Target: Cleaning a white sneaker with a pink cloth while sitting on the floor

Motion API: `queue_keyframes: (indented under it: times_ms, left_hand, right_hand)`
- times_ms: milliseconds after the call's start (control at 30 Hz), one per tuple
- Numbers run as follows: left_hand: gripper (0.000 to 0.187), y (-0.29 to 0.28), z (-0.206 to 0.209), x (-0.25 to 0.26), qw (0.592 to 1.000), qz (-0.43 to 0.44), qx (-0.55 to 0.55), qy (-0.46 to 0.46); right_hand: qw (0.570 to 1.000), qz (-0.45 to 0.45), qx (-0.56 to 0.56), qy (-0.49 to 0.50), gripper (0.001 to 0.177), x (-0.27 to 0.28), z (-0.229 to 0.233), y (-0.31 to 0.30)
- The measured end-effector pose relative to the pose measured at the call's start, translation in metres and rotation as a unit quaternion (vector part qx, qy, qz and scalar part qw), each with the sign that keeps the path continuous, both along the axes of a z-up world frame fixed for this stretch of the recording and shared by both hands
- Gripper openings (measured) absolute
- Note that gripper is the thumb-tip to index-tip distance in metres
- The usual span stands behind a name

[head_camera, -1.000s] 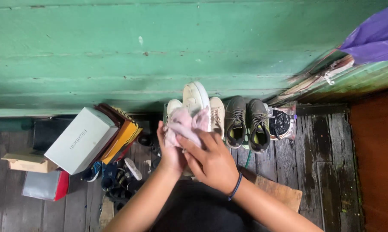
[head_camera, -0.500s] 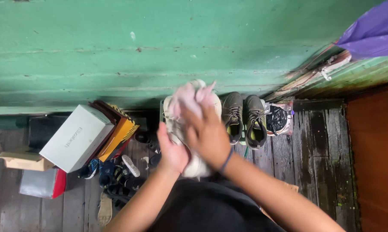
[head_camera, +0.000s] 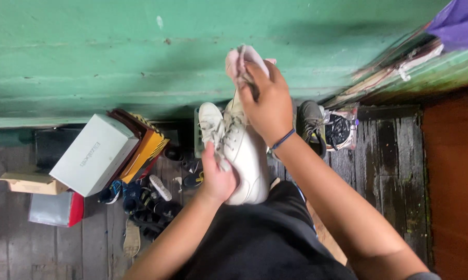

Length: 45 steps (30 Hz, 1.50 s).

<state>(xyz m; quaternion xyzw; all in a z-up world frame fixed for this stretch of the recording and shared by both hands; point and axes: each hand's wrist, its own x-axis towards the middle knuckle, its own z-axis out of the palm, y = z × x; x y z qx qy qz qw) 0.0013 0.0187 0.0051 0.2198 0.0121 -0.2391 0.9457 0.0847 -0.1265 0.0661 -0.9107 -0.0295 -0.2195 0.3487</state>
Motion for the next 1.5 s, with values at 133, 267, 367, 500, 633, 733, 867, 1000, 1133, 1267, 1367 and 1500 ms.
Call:
queue_keyframes:
  times_ms: [133,267,367,500,633,733,867,1000,1133,1267,1367,1500]
  left_hand:
    - [0.073,0.002,0.007,0.007,0.998,0.050,-0.017,0.045]
    - [0.062,0.044,-0.083,0.014,0.994,0.058,-0.082,0.048]
    - [0.069,0.046,-0.052,0.025,0.987,-0.009,-0.156,-0.030]
    - [0.076,0.018,0.000,0.027,0.996,0.045,-0.081,0.016]
    - [0.069,-0.002,0.008,0.004,0.995,0.094,-0.038,0.002]
    - [0.071,-0.005,0.001,-0.011,0.998,0.058,-0.003,0.011]
    - [0.073,-0.005,0.008,-0.007,0.992,0.111,0.022,0.055]
    - [0.075,0.015,-0.020,0.012,0.985,0.122,-0.048,0.109]
    - [0.083,0.025,-0.012,0.026,0.998,0.042,-0.053,-0.013]
    - [0.076,-0.003,-0.006,0.009,0.997,0.063,-0.027,0.023]
    - [0.074,-0.032,0.018,-0.008,0.998,0.055,-0.007,0.019]
    - [0.074,-0.043,0.014,-0.017,0.997,0.059,0.001,0.042]
  right_hand:
    - [0.998,0.041,-0.040,-0.015,0.049,-0.053,0.025,0.027]
    - [0.990,0.125,0.025,0.061,0.049,-0.122,0.026,0.050]
    - [0.987,0.153,0.016,0.041,0.051,-0.136,0.017,0.049]
    - [0.994,0.112,-0.001,-0.008,0.053,-0.104,0.013,0.037]
    - [0.999,0.035,0.008,-0.030,0.055,-0.046,0.015,0.018]
    - [0.996,-0.029,0.078,0.013,0.050,-0.013,0.001,0.008]
    - [1.000,-0.001,0.000,0.014,0.054,-0.030,-0.009,0.016]
    - [0.991,0.078,0.077,0.080,0.053,-0.096,0.005,0.039]
    - [0.988,0.120,0.070,0.073,0.054,-0.135,0.010,0.036]
    - [0.995,0.095,0.040,0.006,0.059,-0.106,0.008,0.013]
    - [0.999,0.031,0.009,-0.023,0.059,-0.060,0.016,-0.018]
    - [0.996,-0.018,0.080,0.024,0.049,-0.027,0.018,-0.038]
